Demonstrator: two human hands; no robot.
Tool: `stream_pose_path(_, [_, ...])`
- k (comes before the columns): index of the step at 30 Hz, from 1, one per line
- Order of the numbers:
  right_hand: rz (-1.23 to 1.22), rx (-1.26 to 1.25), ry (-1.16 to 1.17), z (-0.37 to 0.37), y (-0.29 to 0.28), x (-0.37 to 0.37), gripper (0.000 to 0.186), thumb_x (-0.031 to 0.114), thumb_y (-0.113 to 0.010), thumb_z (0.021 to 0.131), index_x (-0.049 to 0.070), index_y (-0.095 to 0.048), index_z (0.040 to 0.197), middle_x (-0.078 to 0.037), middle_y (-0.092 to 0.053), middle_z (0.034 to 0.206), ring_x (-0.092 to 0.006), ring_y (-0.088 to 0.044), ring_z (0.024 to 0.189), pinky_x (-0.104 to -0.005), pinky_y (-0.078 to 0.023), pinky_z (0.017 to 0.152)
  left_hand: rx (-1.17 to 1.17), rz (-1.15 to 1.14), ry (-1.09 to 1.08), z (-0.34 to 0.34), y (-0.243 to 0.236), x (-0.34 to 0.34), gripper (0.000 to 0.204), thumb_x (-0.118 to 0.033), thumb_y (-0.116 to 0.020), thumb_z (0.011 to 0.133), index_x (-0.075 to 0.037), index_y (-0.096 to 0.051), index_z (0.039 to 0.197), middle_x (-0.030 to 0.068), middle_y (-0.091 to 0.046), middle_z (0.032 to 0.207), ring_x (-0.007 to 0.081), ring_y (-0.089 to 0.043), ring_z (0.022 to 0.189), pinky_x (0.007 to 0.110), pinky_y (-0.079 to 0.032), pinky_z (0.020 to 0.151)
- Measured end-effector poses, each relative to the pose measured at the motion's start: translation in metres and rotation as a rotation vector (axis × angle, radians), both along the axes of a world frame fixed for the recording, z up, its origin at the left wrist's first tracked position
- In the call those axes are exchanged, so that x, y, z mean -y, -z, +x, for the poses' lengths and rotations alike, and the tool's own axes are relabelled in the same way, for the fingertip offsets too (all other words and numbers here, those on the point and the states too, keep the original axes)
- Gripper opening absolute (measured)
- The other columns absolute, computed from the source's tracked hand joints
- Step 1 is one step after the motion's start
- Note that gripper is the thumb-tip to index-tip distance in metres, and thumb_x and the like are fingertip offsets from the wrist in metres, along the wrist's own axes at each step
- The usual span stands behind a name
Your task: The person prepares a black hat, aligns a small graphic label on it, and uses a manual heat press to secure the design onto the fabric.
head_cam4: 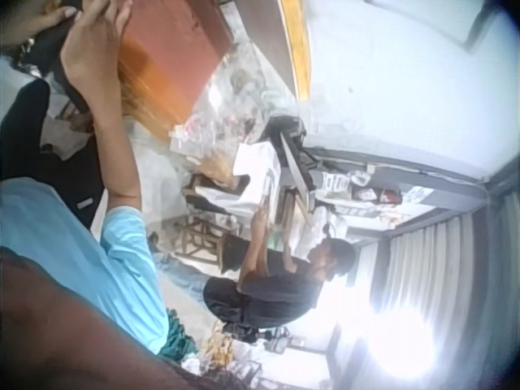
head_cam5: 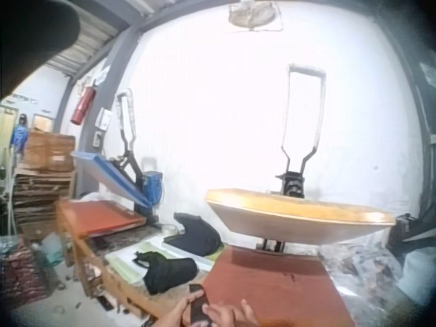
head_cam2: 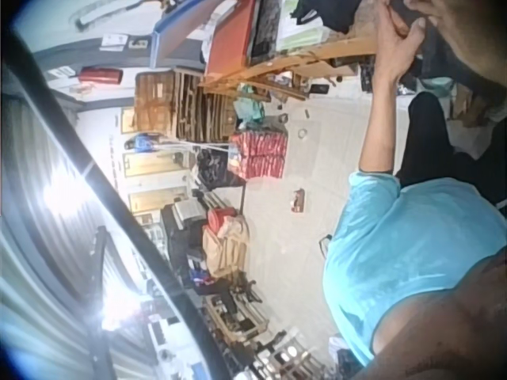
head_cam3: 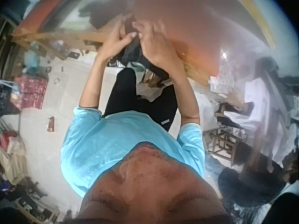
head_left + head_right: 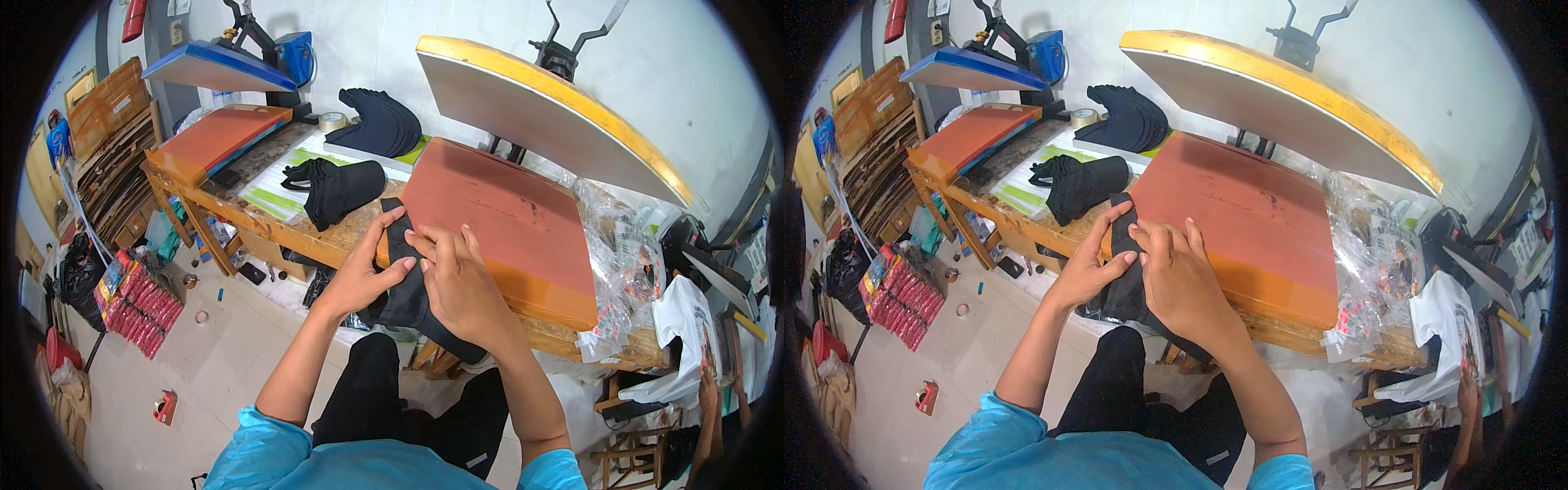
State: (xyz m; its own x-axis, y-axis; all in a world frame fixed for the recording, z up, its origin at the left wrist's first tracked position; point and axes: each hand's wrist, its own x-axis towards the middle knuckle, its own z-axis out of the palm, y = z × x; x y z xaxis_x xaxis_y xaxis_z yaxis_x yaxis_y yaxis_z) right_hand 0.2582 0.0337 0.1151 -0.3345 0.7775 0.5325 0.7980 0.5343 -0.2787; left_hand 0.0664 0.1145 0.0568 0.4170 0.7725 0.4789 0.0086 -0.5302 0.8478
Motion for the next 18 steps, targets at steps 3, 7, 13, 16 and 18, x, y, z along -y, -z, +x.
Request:
stream_pose_path(3, [0.016,-0.006,-0.007,-0.002,0.001,0.002,0.036,0.006,-0.055,0.107,-0.001,-0.053,0.143,-0.016,-0.067,0.144,-0.0379,-0.058,0.14,-0.0655,-0.028,0.127,0.066,-0.036,0.016,0.002,0.002,0.002,0.083,-0.022,-0.079,0.098,-0.004,-0.039,0.167,0.0181,-0.048,0.166,0.0278,-0.042,0.158,0.041,-0.03,0.13])
stream_pose_path(7, [0.178,0.061,-0.004,-0.004,0.003,0.007,0.046,0.003,-0.061,0.101,-0.001,-0.052,0.146,-0.017,-0.069,0.138,-0.0384,-0.06,0.137,-0.0665,-0.029,0.126,0.057,-0.057,0.028,0.001,-0.003,0.002,0.083,-0.021,-0.079,0.097,-0.004,-0.038,0.167,0.0182,-0.05,0.164,0.0269,-0.043,0.156,0.041,-0.032,0.129])
stream_pose_path(13, [0.224,0.012,0.012,-0.012,0.012,0.016,0.043,-0.002,-0.062,0.1,0.0,-0.057,0.142,-0.015,-0.073,0.133,-0.0361,-0.064,0.125,-0.065,-0.031,0.125,-0.002,-0.048,0.023,-0.002,-0.009,0.003,0.083,-0.022,-0.079,0.098,-0.004,-0.037,0.168,0.0192,-0.048,0.166,0.0282,-0.042,0.158,0.041,-0.031,0.13])
stream_pose_path(16, [0.215,-0.04,0.009,-0.008,0.013,0.014,0.037,-0.002,-0.062,0.101,0.0,-0.06,0.138,-0.013,-0.074,0.131,-0.0345,-0.066,0.119,-0.0638,-0.032,0.126,0.003,-0.04,0.022,0.0,-0.006,0.001,0.086,-0.022,-0.079,0.098,-0.003,-0.035,0.169,0.0199,-0.043,0.17,0.0288,-0.037,0.161,0.041,-0.027,0.132])
stream_pose_path(18, [0.192,-0.04,0.016,-0.006,0.013,0.014,0.035,-0.002,-0.062,0.101,0.0,-0.06,0.137,-0.012,-0.074,0.13,-0.0339,-0.066,0.117,-0.0642,-0.032,0.126,0.003,0.01,-0.001,0.0,0.002,-0.001,0.088,-0.022,-0.078,0.098,-0.002,-0.032,0.17,0.0199,-0.039,0.172,0.0287,-0.033,0.164,0.041,-0.024,0.133])
